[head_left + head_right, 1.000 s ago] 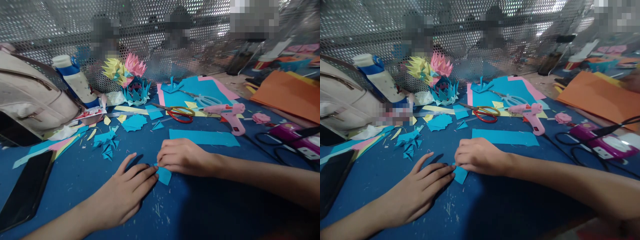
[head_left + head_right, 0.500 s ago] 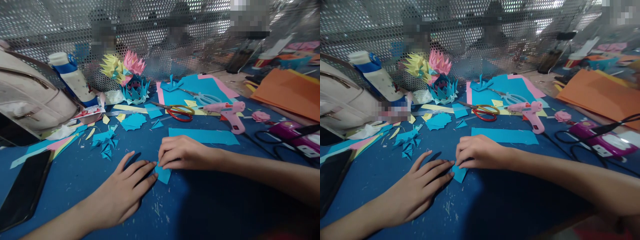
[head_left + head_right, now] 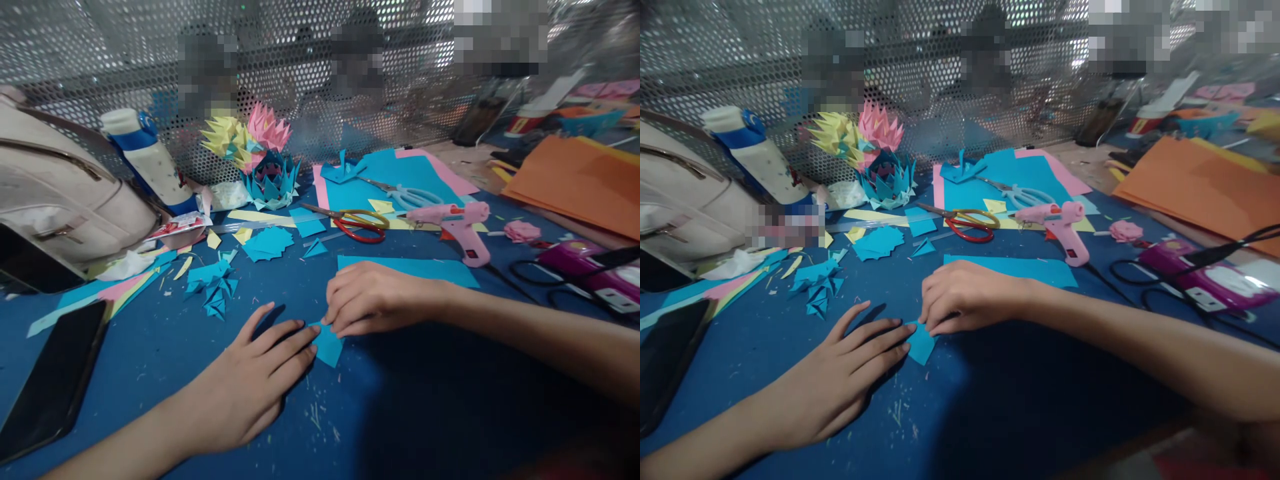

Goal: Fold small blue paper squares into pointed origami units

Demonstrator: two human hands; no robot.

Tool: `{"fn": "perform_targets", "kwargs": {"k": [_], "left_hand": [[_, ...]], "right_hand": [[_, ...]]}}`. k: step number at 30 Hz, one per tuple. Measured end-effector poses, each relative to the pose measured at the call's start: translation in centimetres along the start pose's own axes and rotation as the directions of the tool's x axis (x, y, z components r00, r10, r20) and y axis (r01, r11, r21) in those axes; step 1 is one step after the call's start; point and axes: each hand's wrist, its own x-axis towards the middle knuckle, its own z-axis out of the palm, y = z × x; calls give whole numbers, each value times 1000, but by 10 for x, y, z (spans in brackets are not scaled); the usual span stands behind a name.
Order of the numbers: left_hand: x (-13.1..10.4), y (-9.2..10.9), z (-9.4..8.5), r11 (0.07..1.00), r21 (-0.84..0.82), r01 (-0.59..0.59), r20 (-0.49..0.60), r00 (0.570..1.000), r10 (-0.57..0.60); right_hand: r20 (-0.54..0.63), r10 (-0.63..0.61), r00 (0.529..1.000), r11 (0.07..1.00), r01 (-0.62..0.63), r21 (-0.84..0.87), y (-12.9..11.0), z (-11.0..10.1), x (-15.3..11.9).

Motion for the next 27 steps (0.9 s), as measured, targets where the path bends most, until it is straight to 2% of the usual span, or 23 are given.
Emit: {"fn": "perform_targets", "kwargs": {"k": [6, 14, 17, 23, 27], "left_hand": [[5, 1, -1, 999, -27, -24, 5, 1000, 24], [6, 4, 2, 999, 29, -45, -4, 999, 45], [6, 5, 3, 997, 46, -59, -21, 998, 60], [7, 4, 0, 998, -8, -60, -8, 998, 60], [6, 2, 1, 997, -64, -45, -19, 999, 44]], "right_hand": [[55, -35, 998, 987, 43, -157, -5, 0, -1], [-66, 2, 998, 972, -17, -234, 0, 15, -2], [-33, 19, 999, 962, -27, -272, -1, 14, -1], [120, 95, 988, 912, -38, -409, -15, 0, 4], [158, 169, 973, 886, -80, -456, -25, -5, 3]]}}
